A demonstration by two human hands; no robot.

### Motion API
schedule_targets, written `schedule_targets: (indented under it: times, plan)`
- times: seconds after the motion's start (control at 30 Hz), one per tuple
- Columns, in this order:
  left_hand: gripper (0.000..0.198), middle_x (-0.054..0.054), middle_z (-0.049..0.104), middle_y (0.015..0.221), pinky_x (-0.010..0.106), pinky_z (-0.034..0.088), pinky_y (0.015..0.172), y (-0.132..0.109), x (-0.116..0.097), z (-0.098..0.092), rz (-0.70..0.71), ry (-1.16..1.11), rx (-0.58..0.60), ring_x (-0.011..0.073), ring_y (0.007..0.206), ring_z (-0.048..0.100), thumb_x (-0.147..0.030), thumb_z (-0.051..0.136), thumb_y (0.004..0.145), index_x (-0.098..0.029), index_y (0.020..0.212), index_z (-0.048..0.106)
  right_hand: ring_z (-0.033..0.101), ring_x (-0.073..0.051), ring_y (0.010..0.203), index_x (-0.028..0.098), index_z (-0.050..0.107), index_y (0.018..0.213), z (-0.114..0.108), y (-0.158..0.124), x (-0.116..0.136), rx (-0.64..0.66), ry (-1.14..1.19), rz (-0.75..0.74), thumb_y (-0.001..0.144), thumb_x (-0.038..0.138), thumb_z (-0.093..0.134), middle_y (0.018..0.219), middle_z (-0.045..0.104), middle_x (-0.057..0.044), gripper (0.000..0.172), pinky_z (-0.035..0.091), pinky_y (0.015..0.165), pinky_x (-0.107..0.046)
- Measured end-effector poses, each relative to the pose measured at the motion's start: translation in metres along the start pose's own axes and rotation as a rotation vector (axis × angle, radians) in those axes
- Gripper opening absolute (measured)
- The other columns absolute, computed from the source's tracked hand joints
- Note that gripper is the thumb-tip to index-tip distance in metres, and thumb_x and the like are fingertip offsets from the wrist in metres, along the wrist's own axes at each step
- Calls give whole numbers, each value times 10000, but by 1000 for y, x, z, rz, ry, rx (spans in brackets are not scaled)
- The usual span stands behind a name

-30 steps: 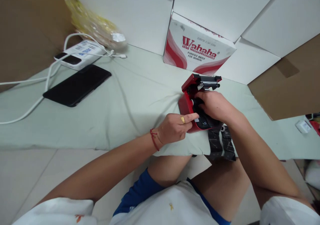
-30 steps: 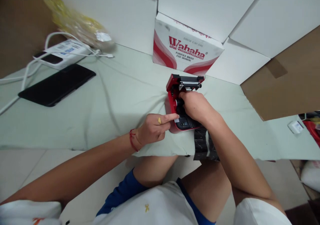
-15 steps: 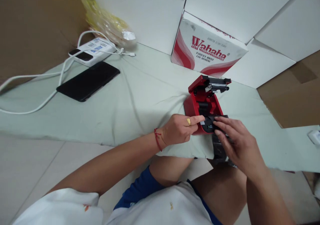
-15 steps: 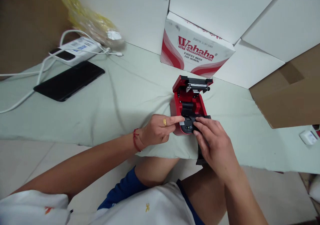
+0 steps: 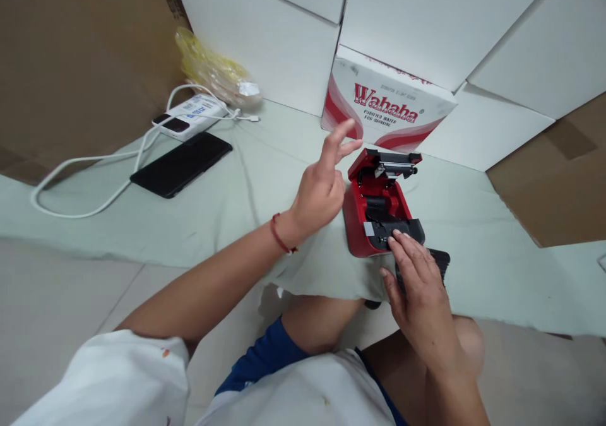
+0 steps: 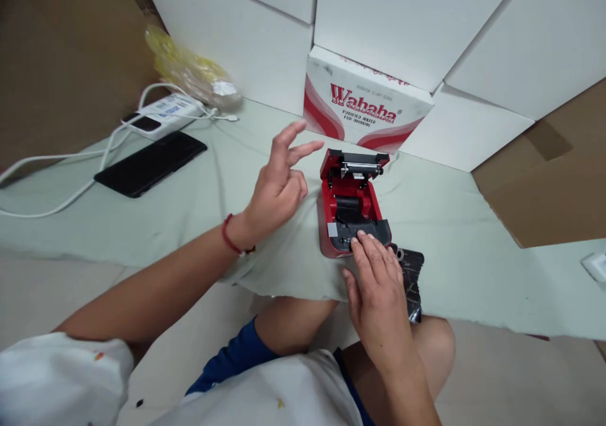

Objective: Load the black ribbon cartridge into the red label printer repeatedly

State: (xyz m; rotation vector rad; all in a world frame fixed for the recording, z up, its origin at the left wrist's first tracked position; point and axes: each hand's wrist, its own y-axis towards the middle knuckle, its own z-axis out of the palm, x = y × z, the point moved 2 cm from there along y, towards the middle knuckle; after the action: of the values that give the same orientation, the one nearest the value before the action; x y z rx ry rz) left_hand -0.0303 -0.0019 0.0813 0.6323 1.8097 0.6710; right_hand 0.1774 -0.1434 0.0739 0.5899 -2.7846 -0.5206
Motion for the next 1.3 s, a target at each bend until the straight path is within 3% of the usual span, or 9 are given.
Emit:
schedule_targets:
  times: [0.13,0.23,0.33,0.57,0.8,0.9,1.1,1.3]
  plan:
    - [681,91,655,1426,370,623,940,23,20,0,8,5,121,250,1330,636,-68,398,930,-283,1566,285,518,-316,1422,304,364,1593,0,0,-1,2,16,7,1013,199,519,1544,546,-126,609,438,1148,-610]
    - [734,69,751,1258,357,610,976,18,20,0,-23,-43,151,214,1238,696,-10,383,837,-236,1536,365,511,-311,1429,302,358,1597,0,-1,-2,7,26,15,1010,191,521,1555,535,-122,619,437,1153,-608]
    - [691,32,797,1142,317,597,1002,2,6,0,-7,-70,197,163,1102,752,13,365,805,-204,1448,495,496,-306,1442,303,340,1609,0,-2,-2,11,36,15,1002,177,522,1567,523,-116,646,446,1150,-602]
    - [653,20,798,1179,248,611,946,-33,-4,5,233,149,284,147,1139,751,37,385,793,-193,1369,588,481,-314,1455,315,306,1626,1,-4,-4,25,63,17,999,164,523,1586,501,-109,681,466,1140,-600]
    - [531,64,808,1107,218,620,748,-43,-1,17,299,290,271,160,957,789,-40,431,854,-166,1338,611,469,-311,1464,322,311,1625,-1,-2,-2,16,81,15,1004,179,530,1578,507,-102,673,460,1157,-597]
    - [538,63,803,1145,235,635,788,-44,-1,17,285,246,235,162,981,790,-25,427,852,-165,1335,618,481,-308,1450,298,340,1612,-3,-1,-2,21,70,4,1003,189,540,1570,515,-106,650,455,1166,-582]
    - [551,47,767,1266,257,593,1034,-59,-4,1,196,-60,215,137,1207,721,-17,373,940,-209,1415,575,471,-300,1459,306,341,1609,-6,-2,-4,48,79,1,1015,209,531,1583,501,-99,632,435,1182,-578]
    - [615,36,752,1297,194,618,870,-68,-11,-4,291,-9,292,119,1081,771,10,384,912,-246,1443,558,463,-293,1459,290,377,1588,-6,-2,-4,43,91,11,1017,214,540,1572,509,-100,599,433,1185,-560]
